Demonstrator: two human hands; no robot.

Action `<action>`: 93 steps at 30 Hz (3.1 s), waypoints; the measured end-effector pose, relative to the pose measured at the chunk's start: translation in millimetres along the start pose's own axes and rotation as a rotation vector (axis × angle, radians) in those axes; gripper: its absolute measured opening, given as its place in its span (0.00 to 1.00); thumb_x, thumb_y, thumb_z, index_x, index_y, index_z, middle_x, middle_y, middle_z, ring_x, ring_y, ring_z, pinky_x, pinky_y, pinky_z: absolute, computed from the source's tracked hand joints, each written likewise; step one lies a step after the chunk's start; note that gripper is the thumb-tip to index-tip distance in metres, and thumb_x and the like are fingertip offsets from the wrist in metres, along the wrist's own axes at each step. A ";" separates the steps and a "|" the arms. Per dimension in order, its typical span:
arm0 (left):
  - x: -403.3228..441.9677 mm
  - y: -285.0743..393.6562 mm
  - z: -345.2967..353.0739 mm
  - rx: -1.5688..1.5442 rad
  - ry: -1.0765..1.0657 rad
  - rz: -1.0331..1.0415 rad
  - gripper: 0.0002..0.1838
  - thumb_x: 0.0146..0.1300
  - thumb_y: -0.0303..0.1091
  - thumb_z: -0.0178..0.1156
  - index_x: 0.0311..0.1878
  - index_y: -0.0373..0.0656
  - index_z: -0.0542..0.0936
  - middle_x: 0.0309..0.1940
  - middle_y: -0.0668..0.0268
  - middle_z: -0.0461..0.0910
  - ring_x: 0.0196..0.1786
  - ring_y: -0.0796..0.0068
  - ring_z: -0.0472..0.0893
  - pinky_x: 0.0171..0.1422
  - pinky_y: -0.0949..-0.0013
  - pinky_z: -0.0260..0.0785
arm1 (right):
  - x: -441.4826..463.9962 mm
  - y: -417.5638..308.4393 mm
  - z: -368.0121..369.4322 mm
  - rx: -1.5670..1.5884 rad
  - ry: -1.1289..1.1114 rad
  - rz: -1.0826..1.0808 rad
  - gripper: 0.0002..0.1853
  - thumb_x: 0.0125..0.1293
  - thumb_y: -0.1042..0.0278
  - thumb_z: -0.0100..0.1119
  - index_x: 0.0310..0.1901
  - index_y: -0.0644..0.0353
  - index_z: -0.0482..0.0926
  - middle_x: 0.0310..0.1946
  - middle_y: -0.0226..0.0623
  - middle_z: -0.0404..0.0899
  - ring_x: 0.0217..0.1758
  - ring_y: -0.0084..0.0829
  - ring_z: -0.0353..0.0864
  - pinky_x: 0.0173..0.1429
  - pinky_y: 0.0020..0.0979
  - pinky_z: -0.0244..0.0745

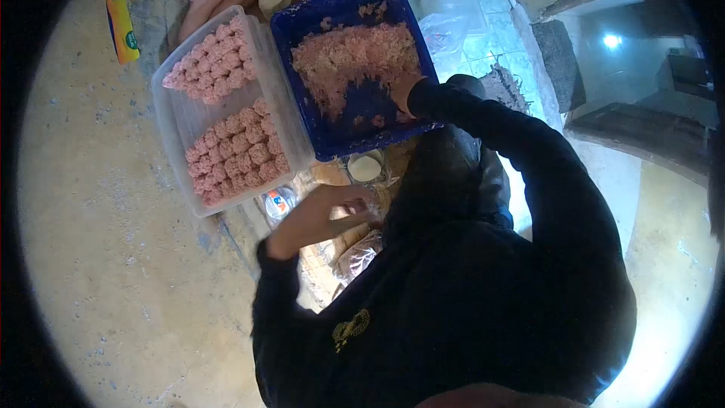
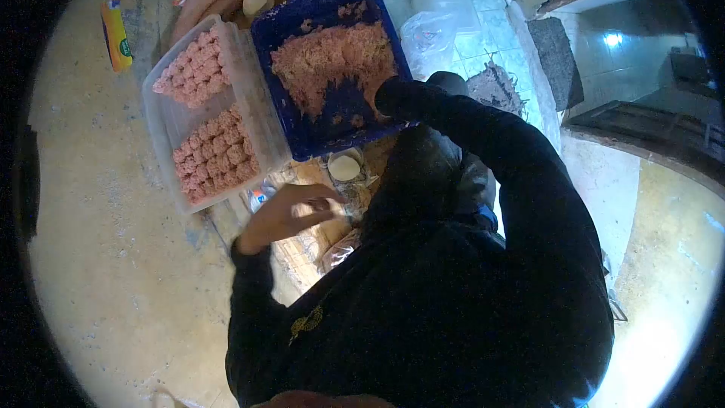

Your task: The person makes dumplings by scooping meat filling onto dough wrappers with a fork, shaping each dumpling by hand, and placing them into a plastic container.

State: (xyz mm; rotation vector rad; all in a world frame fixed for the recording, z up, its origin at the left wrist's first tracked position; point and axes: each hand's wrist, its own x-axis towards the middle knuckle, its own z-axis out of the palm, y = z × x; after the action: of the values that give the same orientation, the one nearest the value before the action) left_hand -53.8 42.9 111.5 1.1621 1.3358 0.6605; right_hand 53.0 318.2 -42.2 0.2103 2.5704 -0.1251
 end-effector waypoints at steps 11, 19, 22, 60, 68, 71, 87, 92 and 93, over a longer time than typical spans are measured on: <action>70.3 -215.8 103.6 0.815 0.712 0.214 0.10 0.58 0.36 0.68 0.43 0.49 0.85 0.53 0.67 0.83 0.59 0.60 0.79 0.59 0.53 0.74 | -29.5 29.5 -3.0 0.914 -0.355 -0.088 0.17 0.69 0.52 0.66 0.37 0.60 0.89 0.22 0.31 0.81 0.22 0.24 0.76 0.28 0.30 0.71; 58.9 -181.5 85.7 0.652 0.742 0.328 0.07 0.58 0.29 0.68 0.40 0.46 0.87 0.49 0.67 0.86 0.55 0.62 0.82 0.60 0.59 0.75 | -75.3 16.3 -15.2 1.401 0.014 -0.219 0.14 0.77 0.62 0.59 0.50 0.64 0.87 0.21 0.27 0.76 0.24 0.16 0.72 0.30 0.24 0.68; 54.3 -169.3 95.1 -0.003 0.866 0.230 0.06 0.58 0.23 0.67 0.38 0.42 0.87 0.47 0.63 0.88 0.54 0.65 0.84 0.60 0.63 0.75 | -89.0 8.8 -14.1 1.380 0.230 -0.207 0.13 0.77 0.68 0.57 0.54 0.66 0.85 0.23 0.29 0.78 0.27 0.17 0.74 0.34 0.25 0.71; 106.2 -40.9 46.0 -1.224 0.979 0.225 0.26 0.79 0.49 0.52 0.64 0.34 0.73 0.59 0.56 0.80 0.62 0.64 0.80 0.71 0.59 0.70 | -148.6 -71.7 -41.5 1.111 0.935 0.021 0.24 0.67 0.85 0.55 0.64 0.58 0.81 0.36 0.41 0.84 0.36 0.33 0.82 0.43 0.32 0.78; 115.8 -18.5 34.3 -1.407 0.852 0.404 0.23 0.76 0.38 0.57 0.65 0.32 0.73 0.60 0.53 0.79 0.61 0.63 0.81 0.67 0.62 0.75 | -133.2 -87.6 -18.4 0.731 0.931 0.107 0.32 0.61 0.85 0.56 0.68 0.51 0.77 0.42 0.42 0.79 0.46 0.46 0.80 0.49 0.41 0.79; 110.4 -44.0 31.6 -1.392 0.821 0.390 0.21 0.75 0.35 0.59 0.64 0.31 0.73 0.61 0.52 0.79 0.62 0.61 0.81 0.68 0.60 0.74 | -150.4 -76.6 -23.9 0.716 0.900 0.029 0.32 0.61 0.86 0.56 0.67 0.54 0.77 0.40 0.42 0.78 0.43 0.45 0.80 0.46 0.39 0.79; 101.5 -10.7 34.4 -1.427 0.714 0.483 0.24 0.80 0.48 0.49 0.64 0.37 0.73 0.61 0.55 0.78 0.64 0.63 0.78 0.72 0.59 0.69 | -149.7 -83.8 -46.4 0.752 0.952 0.008 0.24 0.64 0.84 0.58 0.61 0.59 0.82 0.28 0.46 0.76 0.31 0.39 0.82 0.38 0.35 0.76; 102.4 -14.5 35.8 -1.361 0.804 0.453 0.24 0.82 0.49 0.43 0.67 0.40 0.71 0.64 0.57 0.76 0.68 0.62 0.75 0.74 0.59 0.66 | -167.8 -76.7 -56.5 1.040 0.839 0.046 0.16 0.68 0.80 0.60 0.57 0.63 0.84 0.36 0.46 0.85 0.36 0.32 0.85 0.40 0.31 0.78; 102.9 -14.1 34.5 -1.357 0.806 0.450 0.24 0.82 0.48 0.44 0.67 0.39 0.71 0.65 0.56 0.75 0.69 0.62 0.75 0.75 0.59 0.66 | -173.1 -74.5 -64.1 1.213 0.802 0.096 0.13 0.70 0.79 0.60 0.55 0.64 0.85 0.41 0.45 0.88 0.39 0.27 0.86 0.43 0.27 0.79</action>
State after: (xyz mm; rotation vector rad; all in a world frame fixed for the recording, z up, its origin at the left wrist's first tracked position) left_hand -5.4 122.0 53.3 -0.0035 0.8196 2.0789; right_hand 151.1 231.9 108.0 0.9671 2.8113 -1.8762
